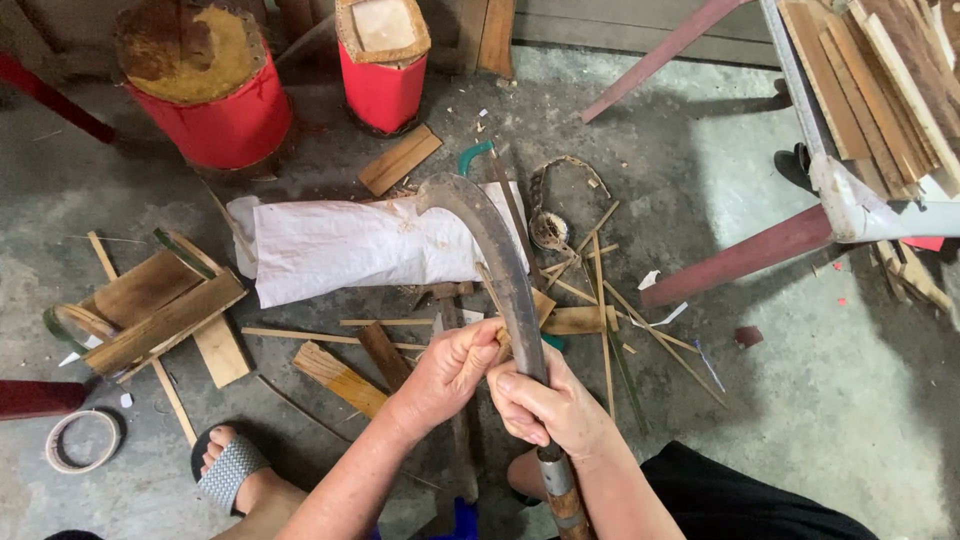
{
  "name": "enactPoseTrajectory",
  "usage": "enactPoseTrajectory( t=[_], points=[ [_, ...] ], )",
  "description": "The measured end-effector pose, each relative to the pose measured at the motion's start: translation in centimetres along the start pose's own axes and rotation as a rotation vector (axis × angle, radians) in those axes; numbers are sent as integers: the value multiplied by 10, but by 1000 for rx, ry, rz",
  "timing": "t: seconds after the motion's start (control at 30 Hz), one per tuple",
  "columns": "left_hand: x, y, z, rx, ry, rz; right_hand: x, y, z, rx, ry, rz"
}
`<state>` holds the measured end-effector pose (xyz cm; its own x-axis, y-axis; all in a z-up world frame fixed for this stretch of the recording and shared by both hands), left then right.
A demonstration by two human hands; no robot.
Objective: Shaping and trimming thin strips of wood using a hand-held curved blade.
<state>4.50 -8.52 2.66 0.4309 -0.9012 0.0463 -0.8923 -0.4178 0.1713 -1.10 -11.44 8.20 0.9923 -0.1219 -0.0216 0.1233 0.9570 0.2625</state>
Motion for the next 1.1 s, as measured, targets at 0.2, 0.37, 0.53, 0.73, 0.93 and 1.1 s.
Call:
enactPoseTrajectory(
  t=[0.2,0.37,0.53,0.73,0.93,1.1],
  points=[
    [-2,-1,-3,84,7,-1,-2,1,-3,14,10,6],
    [-4,4,-27,370,153,12,-4,-7,-4,171,-113,-10],
    [-2,4,-26,312,109,43,-10,-9,-1,97,-150,3],
    [2,-14,1,312,103,-113,-18,-21,27,315,-172,-107],
    [-5,-18,-9,271,262,-224,-22,-9,23,419,-148,-45],
    [-5,-21,-24,388,302,-300,-17,-20,34,3,-136,-155]
  ],
)
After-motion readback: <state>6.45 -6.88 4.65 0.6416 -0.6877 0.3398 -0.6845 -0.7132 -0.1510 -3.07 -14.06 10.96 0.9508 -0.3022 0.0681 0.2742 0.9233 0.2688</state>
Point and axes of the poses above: each hand's wrist, its own x-axis towards the middle knuckle, its own y-axis out of the palm, z = x × y, the point moved 10 cm from there along x, towards the middle knuckle, and after that the axes turned 13 degrees about -y, right-handed, at the moved point
